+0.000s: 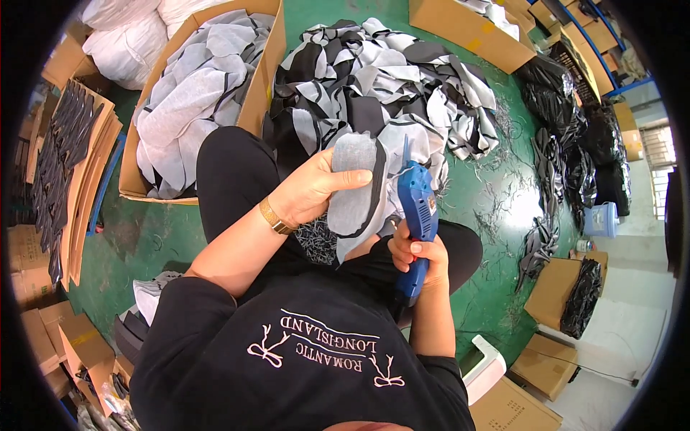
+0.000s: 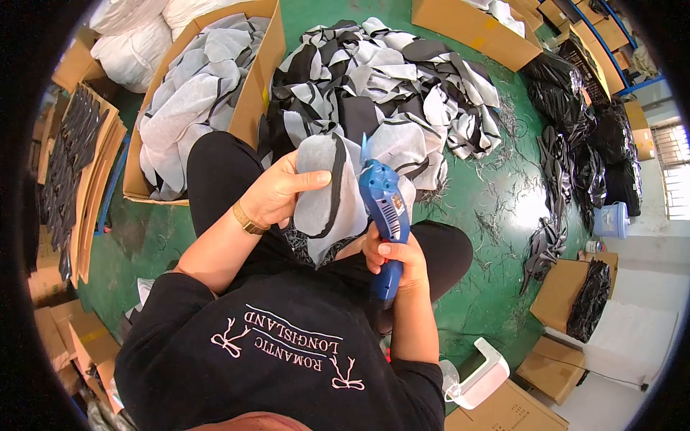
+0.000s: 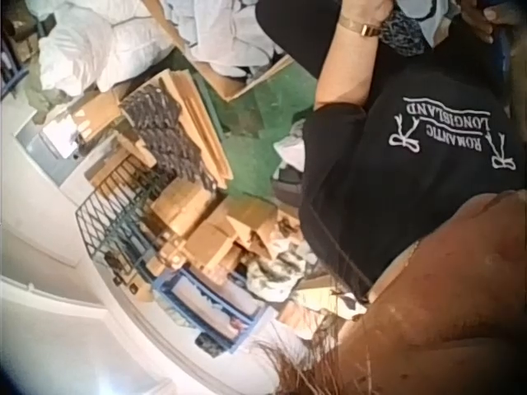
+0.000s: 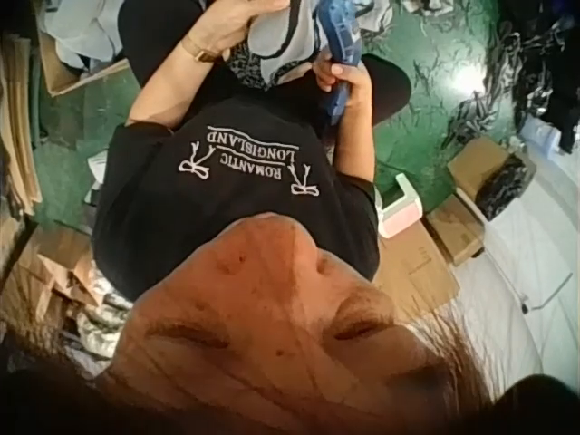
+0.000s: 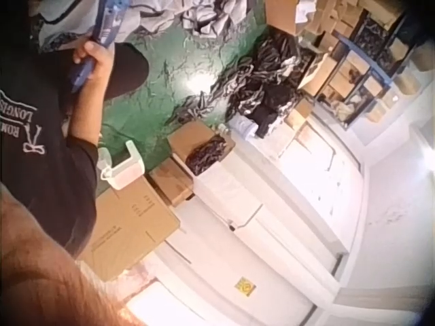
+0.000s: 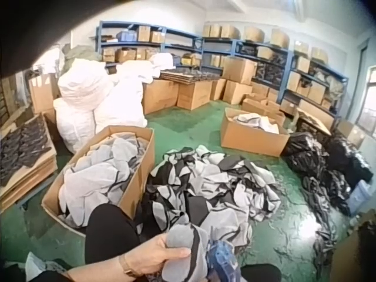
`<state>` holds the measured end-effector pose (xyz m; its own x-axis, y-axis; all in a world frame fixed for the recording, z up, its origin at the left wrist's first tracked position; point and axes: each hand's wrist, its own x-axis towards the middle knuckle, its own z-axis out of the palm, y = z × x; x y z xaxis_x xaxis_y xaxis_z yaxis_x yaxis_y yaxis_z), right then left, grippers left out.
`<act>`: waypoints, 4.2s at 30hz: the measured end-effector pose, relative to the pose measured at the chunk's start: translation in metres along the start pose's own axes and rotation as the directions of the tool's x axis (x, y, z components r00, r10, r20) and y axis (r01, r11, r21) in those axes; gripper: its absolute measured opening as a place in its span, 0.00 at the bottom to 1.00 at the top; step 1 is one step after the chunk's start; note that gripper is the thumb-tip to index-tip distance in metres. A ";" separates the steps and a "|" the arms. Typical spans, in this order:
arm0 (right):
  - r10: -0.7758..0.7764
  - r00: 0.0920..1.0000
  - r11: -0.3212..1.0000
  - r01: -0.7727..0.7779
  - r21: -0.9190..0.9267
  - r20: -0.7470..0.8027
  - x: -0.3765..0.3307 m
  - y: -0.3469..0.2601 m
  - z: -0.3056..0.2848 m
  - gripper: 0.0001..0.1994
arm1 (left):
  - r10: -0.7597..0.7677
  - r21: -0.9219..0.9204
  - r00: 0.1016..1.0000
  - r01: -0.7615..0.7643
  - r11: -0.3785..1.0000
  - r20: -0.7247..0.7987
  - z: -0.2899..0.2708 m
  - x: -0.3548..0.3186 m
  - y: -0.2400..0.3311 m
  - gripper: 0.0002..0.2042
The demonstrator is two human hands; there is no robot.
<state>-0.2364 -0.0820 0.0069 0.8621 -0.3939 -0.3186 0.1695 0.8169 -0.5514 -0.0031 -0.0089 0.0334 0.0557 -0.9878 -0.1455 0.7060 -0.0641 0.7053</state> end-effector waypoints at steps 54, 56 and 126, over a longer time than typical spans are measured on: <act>-0.281 0.911 0.581 -0.090 -0.809 -0.303 -0.031 0.001 0.029 0.17 | 0.215 0.052 0.951 -0.209 0.977 -0.221 -0.010 0.004 0.000 0.08; -0.296 0.909 0.606 -0.058 -0.793 -0.293 -0.030 0.002 0.027 0.17 | 0.219 0.075 0.949 -0.207 0.975 -0.226 -0.007 0.002 0.001 0.08; -0.471 0.817 0.662 0.079 -0.745 -0.332 0.027 -0.009 0.037 0.18 | -0.063 -0.554 0.997 0.071 0.830 0.034 -0.018 0.014 -0.027 0.11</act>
<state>-0.1974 -0.0848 0.0316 0.4665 -0.8464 -0.2568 -0.1757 0.1958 -0.9648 -0.0086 -0.0187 -0.0002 -0.0128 -0.9861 -0.1659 0.9806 -0.0448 0.1908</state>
